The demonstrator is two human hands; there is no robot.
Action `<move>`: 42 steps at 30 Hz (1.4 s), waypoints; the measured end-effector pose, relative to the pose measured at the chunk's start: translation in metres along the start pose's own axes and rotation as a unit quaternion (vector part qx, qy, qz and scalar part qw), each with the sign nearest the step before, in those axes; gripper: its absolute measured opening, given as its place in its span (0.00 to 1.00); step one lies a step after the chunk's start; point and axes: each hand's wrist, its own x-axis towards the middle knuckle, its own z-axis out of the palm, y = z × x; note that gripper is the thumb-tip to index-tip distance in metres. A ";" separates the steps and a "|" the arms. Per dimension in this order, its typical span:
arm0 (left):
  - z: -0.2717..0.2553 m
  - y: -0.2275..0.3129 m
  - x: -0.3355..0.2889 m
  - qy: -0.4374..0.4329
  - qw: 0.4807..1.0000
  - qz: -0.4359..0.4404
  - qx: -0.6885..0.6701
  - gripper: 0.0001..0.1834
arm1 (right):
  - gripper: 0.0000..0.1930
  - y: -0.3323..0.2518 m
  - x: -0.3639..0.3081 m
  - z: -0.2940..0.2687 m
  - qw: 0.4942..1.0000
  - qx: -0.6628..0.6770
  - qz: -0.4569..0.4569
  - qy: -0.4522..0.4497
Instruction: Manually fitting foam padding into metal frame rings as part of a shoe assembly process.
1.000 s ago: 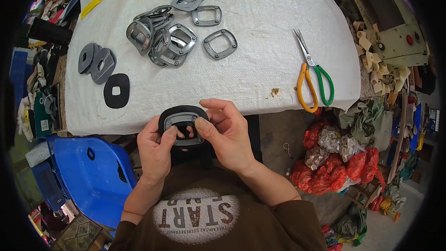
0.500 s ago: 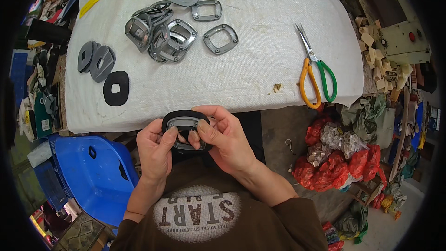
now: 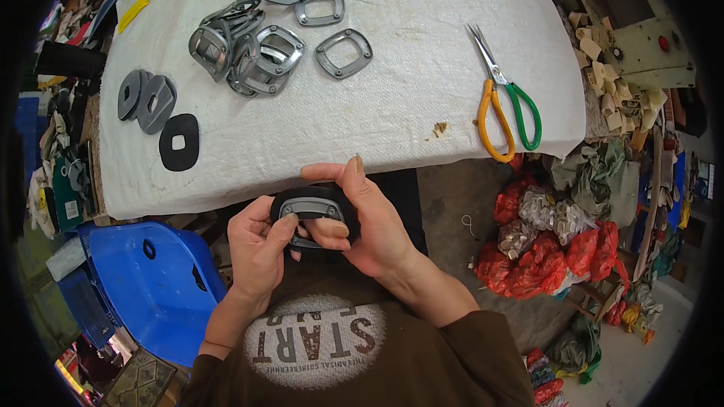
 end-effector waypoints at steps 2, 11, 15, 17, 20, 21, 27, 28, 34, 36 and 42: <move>-0.001 0.000 0.000 0.000 1.000 -0.006 0.005 0.08 | 0.33 0.001 0.000 -0.004 1.000 -0.001 -0.007 -0.012; 0.003 0.006 0.004 0.066 0.996 0.038 0.038 0.07 | 0.29 0.002 0.002 -0.002 0.997 -0.036 -0.055 0.043; 0.004 0.002 0.003 0.096 0.990 0.067 0.083 0.05 | 0.28 0.001 -0.002 -0.002 0.969 -0.198 -0.134 0.054; 0.005 0.001 0.003 0.103 0.986 0.087 0.096 0.04 | 0.29 0.001 -0.003 0.000 0.951 -0.271 -0.145 0.043; 0.007 0.000 0.003 0.105 0.979 0.111 0.136 0.04 | 0.32 0.006 0.000 0.001 0.850 -0.478 -0.206 0.079; 0.008 -0.001 0.003 0.108 0.975 0.126 0.148 0.05 | 0.32 0.008 0.001 0.000 0.850 -0.478 -0.206 0.080; 0.009 -0.002 0.001 0.114 0.970 0.143 0.158 0.05 | 0.28 0.009 -0.002 -0.003 0.839 -0.472 -0.245 0.114; 0.010 -0.002 0.000 0.116 0.976 0.123 0.140 0.05 | 0.28 0.008 -0.002 -0.002 0.853 -0.444 -0.248 0.120; 0.013 -0.001 -0.003 0.087 0.982 0.106 0.131 0.06 | 0.25 0.004 -0.005 0.003 0.904 -0.331 -0.235 0.137; 0.014 -0.002 -0.003 0.086 0.981 0.109 0.134 0.06 | 0.26 0.003 -0.005 0.002 0.916 -0.306 -0.222 0.130; 0.018 -0.004 0.000 0.093 0.982 0.130 0.103 0.06 | 0.22 -0.001 0.000 -0.002 0.975 -0.132 -0.141 0.109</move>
